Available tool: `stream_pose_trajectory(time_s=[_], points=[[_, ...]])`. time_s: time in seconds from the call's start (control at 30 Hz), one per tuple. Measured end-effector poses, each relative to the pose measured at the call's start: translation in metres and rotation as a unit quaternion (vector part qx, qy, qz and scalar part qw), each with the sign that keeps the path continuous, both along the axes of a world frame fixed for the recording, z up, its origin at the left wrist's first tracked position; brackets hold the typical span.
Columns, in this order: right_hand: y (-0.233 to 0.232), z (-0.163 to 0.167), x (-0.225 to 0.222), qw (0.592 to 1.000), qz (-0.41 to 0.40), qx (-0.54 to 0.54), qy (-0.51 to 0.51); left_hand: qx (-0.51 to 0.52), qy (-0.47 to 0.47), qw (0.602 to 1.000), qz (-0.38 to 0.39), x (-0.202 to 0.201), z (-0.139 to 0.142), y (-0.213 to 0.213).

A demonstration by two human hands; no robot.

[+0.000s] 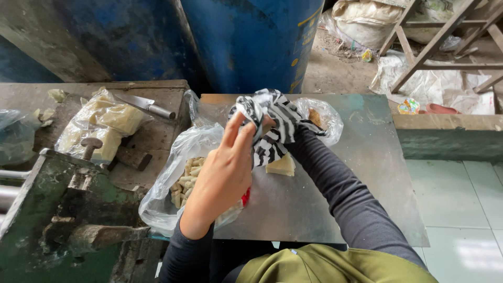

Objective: The person tears pieces from a block of dough on a metal table and folds and presses each piece, building a row of crimped dough pieces. They then spoon brown filling from a plastic bag onto a folded dough piece and continue folding and arranging the dough pieces.

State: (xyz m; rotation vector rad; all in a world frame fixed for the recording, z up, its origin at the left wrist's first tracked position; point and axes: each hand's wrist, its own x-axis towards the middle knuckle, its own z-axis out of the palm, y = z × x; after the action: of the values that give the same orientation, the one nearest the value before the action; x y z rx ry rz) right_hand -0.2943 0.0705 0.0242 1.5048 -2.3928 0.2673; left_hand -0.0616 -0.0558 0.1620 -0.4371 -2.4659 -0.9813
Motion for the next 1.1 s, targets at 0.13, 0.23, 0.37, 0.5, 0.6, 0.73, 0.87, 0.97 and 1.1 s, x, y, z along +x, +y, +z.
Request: stream_pose_trajectory(time_s=[0.13, 0.23, 0.37, 0.5, 0.6, 0.73, 0.87, 0.97, 1.1], points=[[0.01, 0.015, 0.007, 1.0, -0.001, -0.008, 0.013, -0.003, -0.028, 1.0, 0.012, -0.005, -0.003, -0.001], [0.032, 0.04, 0.016, 1.0, 0.005, 0.021, 0.022, -0.011, 0.002, 1.0, 0.014, -0.005, -0.003, -0.004], [0.1, 0.077, 0.036, 0.976, -0.082, 0.199, -0.029, -0.06, 0.031, 0.997, -0.042, -0.017, 0.002, -0.017], [0.158, 0.094, 0.059, 0.968, -0.105, 0.18, 0.141, -0.246, -0.057, 0.967, -0.027, -0.04, -0.012, -0.007], [0.174, 0.087, 0.06, 0.983, -0.113, 0.025, 0.144, -0.325, -0.16, 0.932, 0.01, -0.072, -0.05, 0.018], [0.176, 0.078, 0.04, 0.971, -0.196, -0.097, -0.1, -0.227, -0.073, 0.971, -0.017, -0.125, -0.129, 0.041], [0.131, 0.068, 0.022, 0.774, 0.05, -0.37, -0.512, -0.128, -0.136, 0.982, -0.024, -0.188, -0.184, 0.053], [0.095, 0.072, 0.02, 0.752, 0.167, -0.356, -0.529, 0.068, -0.13, 0.989, -0.028, -0.218, -0.183, 0.031], [0.054, 0.066, 0.018, 0.958, 0.142, -0.173, -0.179, 0.565, -0.333, 0.745, -0.122, -0.213, -0.162, -0.024]])
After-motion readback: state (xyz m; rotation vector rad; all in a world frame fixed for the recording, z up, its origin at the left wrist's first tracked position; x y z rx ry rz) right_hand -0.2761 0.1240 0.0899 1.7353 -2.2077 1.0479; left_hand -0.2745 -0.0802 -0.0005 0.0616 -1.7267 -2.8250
